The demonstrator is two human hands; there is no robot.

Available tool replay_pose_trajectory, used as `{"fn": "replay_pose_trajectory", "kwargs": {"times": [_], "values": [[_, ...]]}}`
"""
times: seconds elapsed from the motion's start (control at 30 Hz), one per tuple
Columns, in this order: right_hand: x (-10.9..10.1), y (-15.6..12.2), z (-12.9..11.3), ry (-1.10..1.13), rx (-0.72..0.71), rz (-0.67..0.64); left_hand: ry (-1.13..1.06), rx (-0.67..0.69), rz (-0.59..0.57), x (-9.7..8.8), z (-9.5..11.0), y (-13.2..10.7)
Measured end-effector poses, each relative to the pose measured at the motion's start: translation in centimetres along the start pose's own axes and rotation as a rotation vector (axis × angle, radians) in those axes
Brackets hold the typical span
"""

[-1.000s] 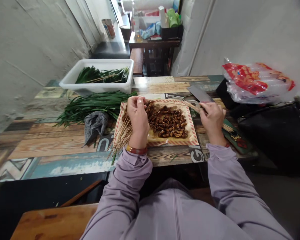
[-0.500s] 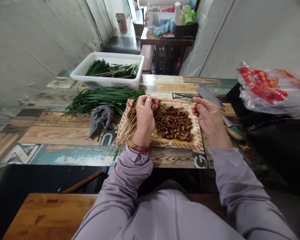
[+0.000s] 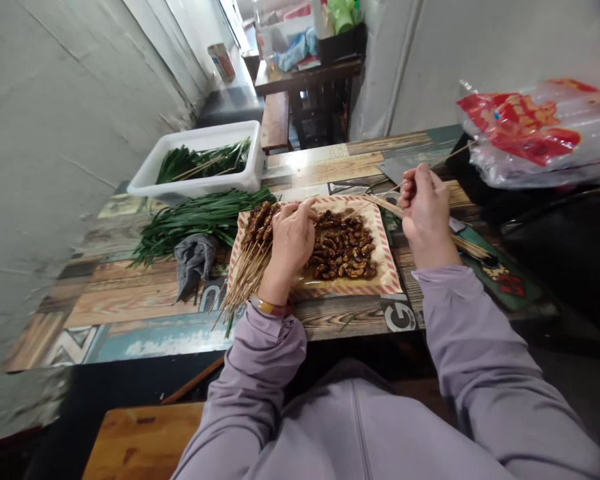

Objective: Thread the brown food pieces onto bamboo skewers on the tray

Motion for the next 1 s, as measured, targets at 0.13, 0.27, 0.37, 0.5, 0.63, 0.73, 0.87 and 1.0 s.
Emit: {"fn": "replay_pose_trajectory", "kwargs": {"times": [0.13, 0.27, 0.37, 0.5, 0.63, 0.73, 0.87, 1.0], "values": [[0.5, -0.1, 0.1, 0.013, 0.013, 0.017, 0.042, 0.075, -0.124, 0.7, -0.6, -0.1], [0.7, -0.5, 0.1, 0.085, 0.061, -0.1, 0.136, 0.087, -0.187, 1.3, -0.8, -0.4], [0.9, -1.0, 0.0, 0.127, 0.128, -0.215, 0.197, 0.064, -0.188, 1.4, -0.8, -0.4], [1.2, -1.5, -0.2, 0.102, 0.133, -0.236, 0.228, 0.005, -0.16, 1.5, -0.8, -0.4], [1.3, -1.7, 0.0, 0.044, 0.141, -0.266, 0.243, -0.03, -0.139, 1.5, -0.9, -0.4], [1.3, -1.6, 0.1, 0.014, 0.152, -0.274, 0.204, -0.026, -0.137, 1.4, -0.8, -0.4], [1.1, -1.5, -0.1, 0.031, 0.134, -0.248, 0.019, -0.028, -0.04, 0.8, -0.6, -0.2], [0.8, -1.1, -0.2, 0.05, 0.146, -0.222, -0.241, -0.122, 0.181, -1.0, -0.2, -1.4]]}}
Point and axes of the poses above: each hand's wrist, its own y-axis towards the middle knuckle, its own x-axis out of the palm, z = x × y, the point moved 1 cm from there along y, towards the middle knuckle
